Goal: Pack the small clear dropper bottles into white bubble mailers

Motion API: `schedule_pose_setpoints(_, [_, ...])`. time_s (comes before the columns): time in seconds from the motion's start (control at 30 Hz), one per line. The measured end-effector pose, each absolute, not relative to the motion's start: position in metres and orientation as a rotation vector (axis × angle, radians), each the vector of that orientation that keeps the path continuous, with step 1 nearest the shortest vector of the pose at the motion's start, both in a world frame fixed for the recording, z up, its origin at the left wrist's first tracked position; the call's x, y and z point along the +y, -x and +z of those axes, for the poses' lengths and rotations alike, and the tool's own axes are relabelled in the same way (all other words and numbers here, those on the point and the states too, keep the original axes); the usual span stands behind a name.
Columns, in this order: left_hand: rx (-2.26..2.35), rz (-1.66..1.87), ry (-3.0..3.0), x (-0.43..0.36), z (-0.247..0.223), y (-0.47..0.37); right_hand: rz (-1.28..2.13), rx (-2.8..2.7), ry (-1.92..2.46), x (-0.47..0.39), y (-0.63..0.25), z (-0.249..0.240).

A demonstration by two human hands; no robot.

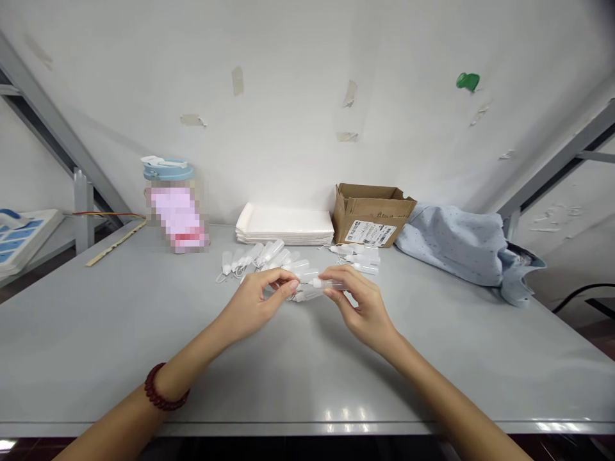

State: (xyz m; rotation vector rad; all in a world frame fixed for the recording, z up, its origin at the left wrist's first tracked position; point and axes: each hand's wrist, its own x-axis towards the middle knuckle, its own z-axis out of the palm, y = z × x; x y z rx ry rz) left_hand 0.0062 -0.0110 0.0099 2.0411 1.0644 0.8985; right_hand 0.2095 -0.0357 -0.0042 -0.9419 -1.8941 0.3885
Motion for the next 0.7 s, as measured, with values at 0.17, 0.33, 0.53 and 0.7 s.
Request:
schedule_pose_setpoints(0.17, [1.015, 0.925, -2.061, -0.0152, 0.0067, -0.0123, 0.404, -1.916, 0.944, -0.0369, -0.2065, -0.0063])
schedule_pose_setpoints(0.33, [1.012, 0.936, -2.021, -0.0196, 0.0036, -0.0156, 0.455, -1.888, 0.967, -0.038, -0.2029, -0.0092])
schedule_pose_setpoints(0.53, [0.999, 0.887, -1.968, -0.0199, 0.0019, -0.015, 0.465, -1.895, 0.952, -0.0376, -0.2031, -0.0129])
schedule_pose_setpoints(0.7, [0.975, 0.846, -1.944, -0.0169, 0.0035, -0.0139, 0.473, -1.903, 0.928, -0.0349, -0.2054, -0.0115])
